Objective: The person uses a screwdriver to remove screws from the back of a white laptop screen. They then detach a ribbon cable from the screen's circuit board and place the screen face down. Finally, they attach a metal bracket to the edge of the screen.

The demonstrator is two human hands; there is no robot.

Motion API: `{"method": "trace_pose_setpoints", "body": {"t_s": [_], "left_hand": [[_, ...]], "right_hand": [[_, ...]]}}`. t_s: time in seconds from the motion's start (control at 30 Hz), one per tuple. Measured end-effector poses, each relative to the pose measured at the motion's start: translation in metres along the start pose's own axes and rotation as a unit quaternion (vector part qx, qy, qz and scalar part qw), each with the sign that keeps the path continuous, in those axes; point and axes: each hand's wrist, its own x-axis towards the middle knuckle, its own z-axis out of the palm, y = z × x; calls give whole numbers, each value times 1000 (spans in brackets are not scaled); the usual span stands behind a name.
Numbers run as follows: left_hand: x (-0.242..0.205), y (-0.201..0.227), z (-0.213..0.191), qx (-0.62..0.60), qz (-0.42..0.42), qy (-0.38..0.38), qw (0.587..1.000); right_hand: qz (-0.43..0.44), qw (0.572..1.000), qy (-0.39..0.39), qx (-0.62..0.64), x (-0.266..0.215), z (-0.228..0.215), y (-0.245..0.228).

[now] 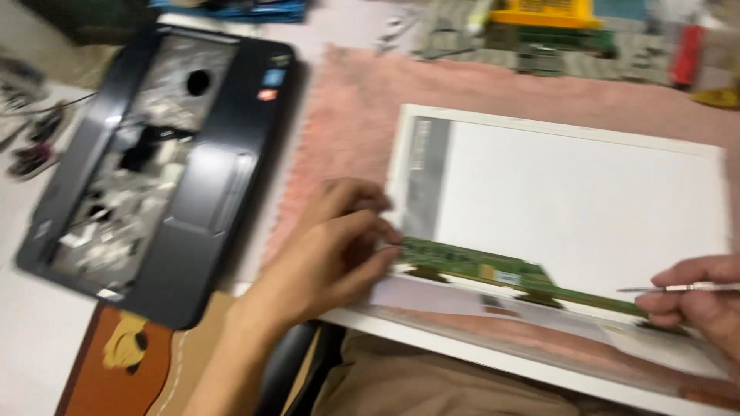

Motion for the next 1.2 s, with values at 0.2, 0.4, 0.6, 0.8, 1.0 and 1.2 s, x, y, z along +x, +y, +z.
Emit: {"method": "trace_pose_setpoints", "body": {"t_s": [0.2, 0.4, 0.6, 0.8, 1.0, 1.2], "left_hand": [[-4, -6, -1, -6, -27, -13, 1000], [-5, -11, -1, -20, -14, -7, 1000], [-5, -9, -3, -14, 10, 13, 1000], [-2, -7, -2, 16, 34, 16, 999], [2, -4, -3, 16, 23, 12, 1000], [6, 2, -7, -12, 3, 0, 1000]], "right_hand": [[-43, 993, -92, -64, 22, 41, -96], [-71, 986, -133, 71, -5, 108, -208], [-74, 984, -150, 64, -13, 146, -224], [-131, 981, -134, 55, -23, 165, -215], [-173, 970, -165, 54, -16, 161, -201], [-209, 966, -151, -27, -15, 165, -204]]}}
